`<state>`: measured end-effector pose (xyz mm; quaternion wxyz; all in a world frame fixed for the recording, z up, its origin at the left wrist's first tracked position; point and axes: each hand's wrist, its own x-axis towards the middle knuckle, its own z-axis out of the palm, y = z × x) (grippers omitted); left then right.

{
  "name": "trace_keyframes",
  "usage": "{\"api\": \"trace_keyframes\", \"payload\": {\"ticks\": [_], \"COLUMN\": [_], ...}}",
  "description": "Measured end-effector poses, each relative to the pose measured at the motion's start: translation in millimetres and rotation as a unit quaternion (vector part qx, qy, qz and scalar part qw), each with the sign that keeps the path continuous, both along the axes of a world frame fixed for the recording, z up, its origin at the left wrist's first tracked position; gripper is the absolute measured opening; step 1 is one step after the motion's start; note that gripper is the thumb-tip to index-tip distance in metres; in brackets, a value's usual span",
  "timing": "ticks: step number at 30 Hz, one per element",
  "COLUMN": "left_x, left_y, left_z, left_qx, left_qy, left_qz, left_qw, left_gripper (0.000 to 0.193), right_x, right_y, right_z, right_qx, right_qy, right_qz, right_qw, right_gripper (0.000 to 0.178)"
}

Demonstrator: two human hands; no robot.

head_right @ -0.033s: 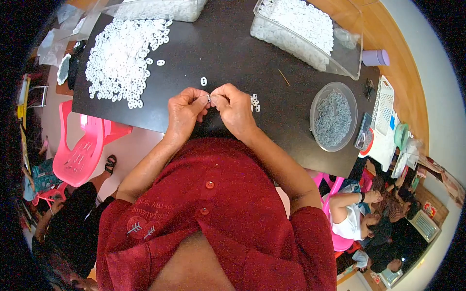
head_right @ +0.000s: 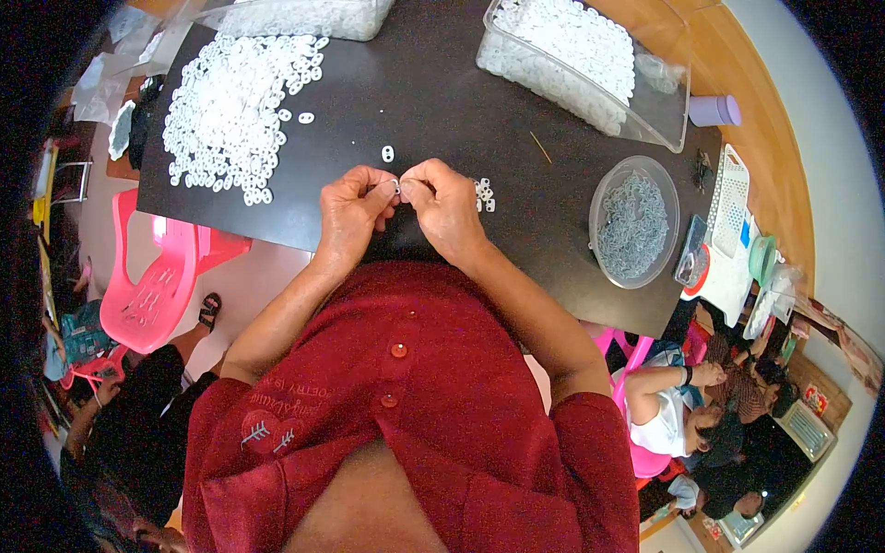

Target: The recorder is manually assembling small white plastic components at a workbench.

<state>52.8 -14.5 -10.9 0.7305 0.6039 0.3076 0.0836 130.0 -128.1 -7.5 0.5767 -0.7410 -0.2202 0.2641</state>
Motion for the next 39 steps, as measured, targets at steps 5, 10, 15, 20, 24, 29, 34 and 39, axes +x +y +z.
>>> {"api": "trace_keyframes", "payload": {"ticks": [5,10,15,20,24,29,34,39], "left_x": [-5.2,-11.7,-14.3,-14.8,-24.7,-18.7,-7.3,9.5], "left_y": [0.9,3.5,20.1,35.9,37.9,39.6,33.5,15.4], "left_z": [2.3,-12.7,-16.6,-10.7,-6.7,-4.7,6.7,11.9], "left_qx": [0.037,-0.051,-0.121,-0.141,-0.132,-0.158,-0.123,-0.110], "left_qy": [0.064,0.041,0.013,0.015,0.013,0.035,-0.029,-0.068], "left_qz": [-0.033,0.020,0.069,0.111,0.100,0.114,0.072,0.007], "left_qw": [0.997,0.998,0.990,0.984,0.986,0.980,0.989,0.992], "left_gripper": [0.011,0.010,0.008,0.010,0.012,0.014,0.014,0.012], "right_x": [-6.7,-11.9,4.4,22.7,12.9,21.2,13.7,3.8], "right_y": [2.5,8.9,16.0,38.3,49.3,42.2,10.3,-7.4], "right_z": [-19.8,-29.1,-19.7,-38.5,-42.8,-57.2,-10.5,6.3], "right_qx": [-0.001,0.003,-0.039,-0.197,-0.220,-0.117,-0.074,-0.010], "right_qy": [-0.110,-0.144,-0.160,-0.391,-0.445,-0.380,-0.088,-0.024], "right_qz": [0.008,0.008,-0.027,0.015,0.063,0.029,0.003,-0.036], "right_qw": [0.994,0.990,0.986,0.899,0.866,0.917,0.993,0.999], "right_gripper": [0.008,0.008,0.011,0.013,0.011,0.010,0.009,0.012]}}
